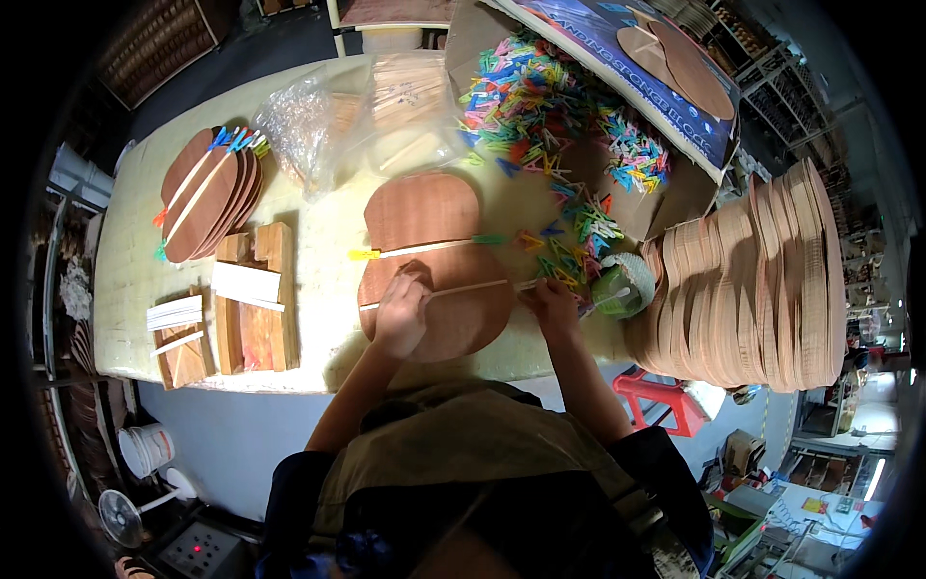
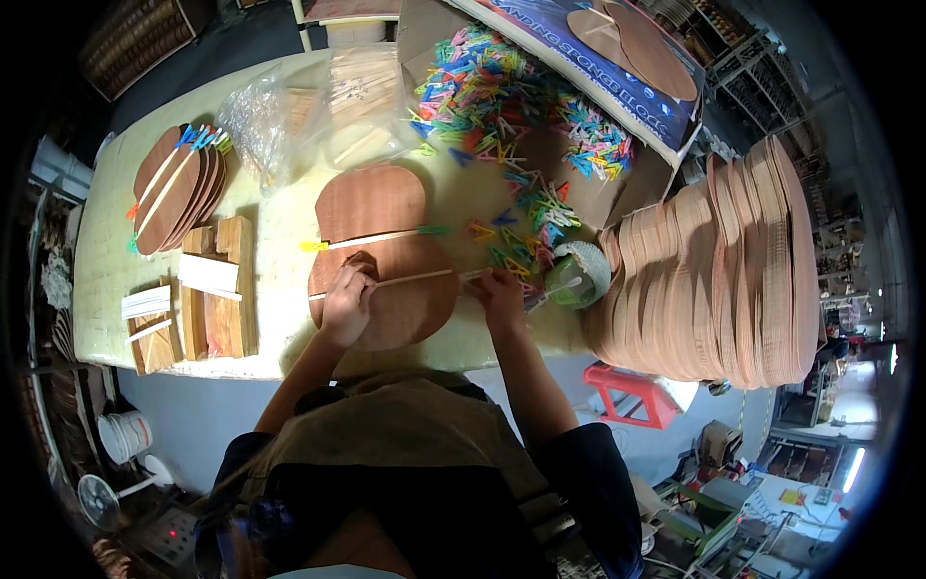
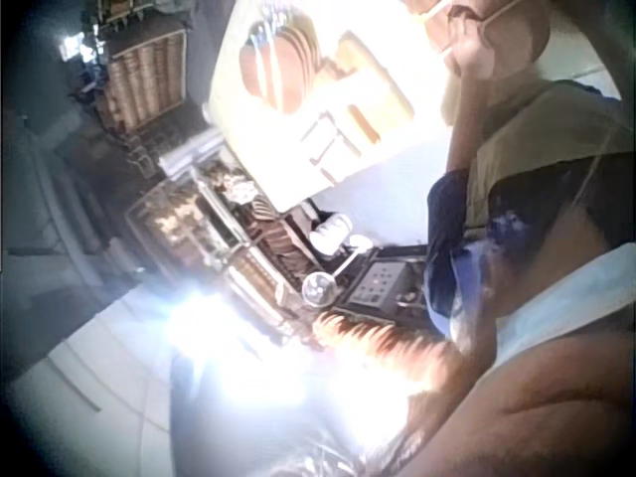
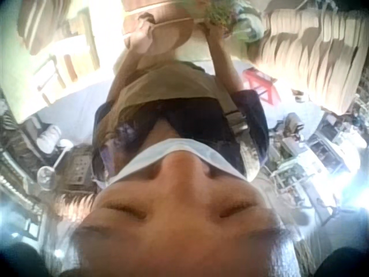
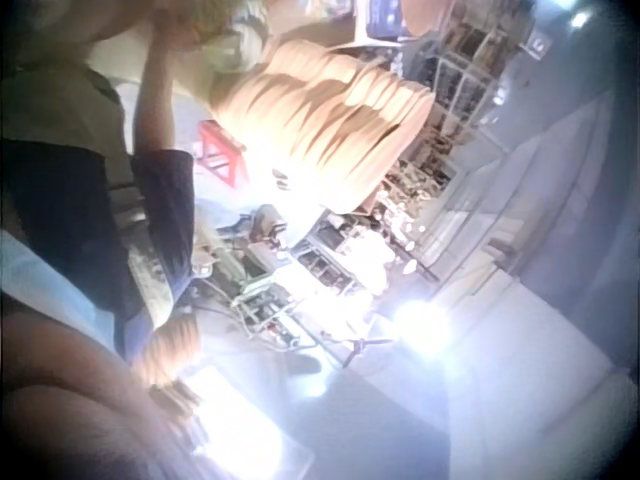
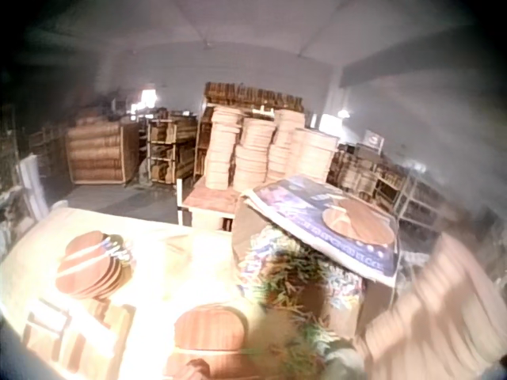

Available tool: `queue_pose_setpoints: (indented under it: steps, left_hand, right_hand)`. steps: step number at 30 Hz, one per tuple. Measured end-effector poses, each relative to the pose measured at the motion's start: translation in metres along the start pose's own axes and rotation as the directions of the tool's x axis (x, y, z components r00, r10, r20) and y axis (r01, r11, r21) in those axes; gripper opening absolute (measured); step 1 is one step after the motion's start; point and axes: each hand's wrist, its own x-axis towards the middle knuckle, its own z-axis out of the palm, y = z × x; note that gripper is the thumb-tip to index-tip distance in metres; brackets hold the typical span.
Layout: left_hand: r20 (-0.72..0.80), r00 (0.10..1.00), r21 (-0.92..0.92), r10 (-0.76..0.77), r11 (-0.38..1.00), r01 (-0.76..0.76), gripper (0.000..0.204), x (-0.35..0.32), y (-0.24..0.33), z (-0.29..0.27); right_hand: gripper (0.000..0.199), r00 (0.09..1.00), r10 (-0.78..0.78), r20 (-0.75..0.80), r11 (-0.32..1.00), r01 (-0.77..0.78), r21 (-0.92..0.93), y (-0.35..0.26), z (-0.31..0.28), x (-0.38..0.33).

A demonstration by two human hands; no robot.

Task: The person assembles craft kits by placing a wooden stick onto a wooden guitar-shaped cutout and securing it with a colorful plastic clothespin. They repeat this process for multiple units, stacking the completed items on a nearby pile.

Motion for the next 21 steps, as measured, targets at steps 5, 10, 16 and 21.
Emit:
queue_pose_setpoints:
  steps: [5, 10, 16, 21]
  left_hand:
    - [0.026, 1.0, -0.017, -0.015, 1.0, 0.015, 0.008, -0.001, -0.002, -0.001]
    - [0.043, 0.999, -0.031, 0.02, 0.999, -0.019, 0.008, 0.0, -0.003, -0.002]
    - [0.059, 0.998, -0.023, -0.007, 1.0, 0.009, 0.006, -0.001, -0.002, -0.008]
    - [0.033, 0.999, -0.008, 0.01, 1.0, -0.009, 0.004, 0.002, -0.003, -0.004]
  right_hand:
    - [0.013, 0.999, 0.023, 0.024, 0.997, -0.025, 0.075, -0.003, 0.011, -0.006]
    - [0.017, 0.996, 0.079, 0.033, 0.996, -0.08, 0.038, 0.005, 0.015, -0.001]
    - [0.025, 0.984, -0.169, 0.056, 0.684, 0.158, -0.712, -0.035, 0.023, 0.018]
    - [0.031, 0.735, -0.462, 0.497, -0.148, 0.488, -0.86, -0.035, 0.018, 0.082]
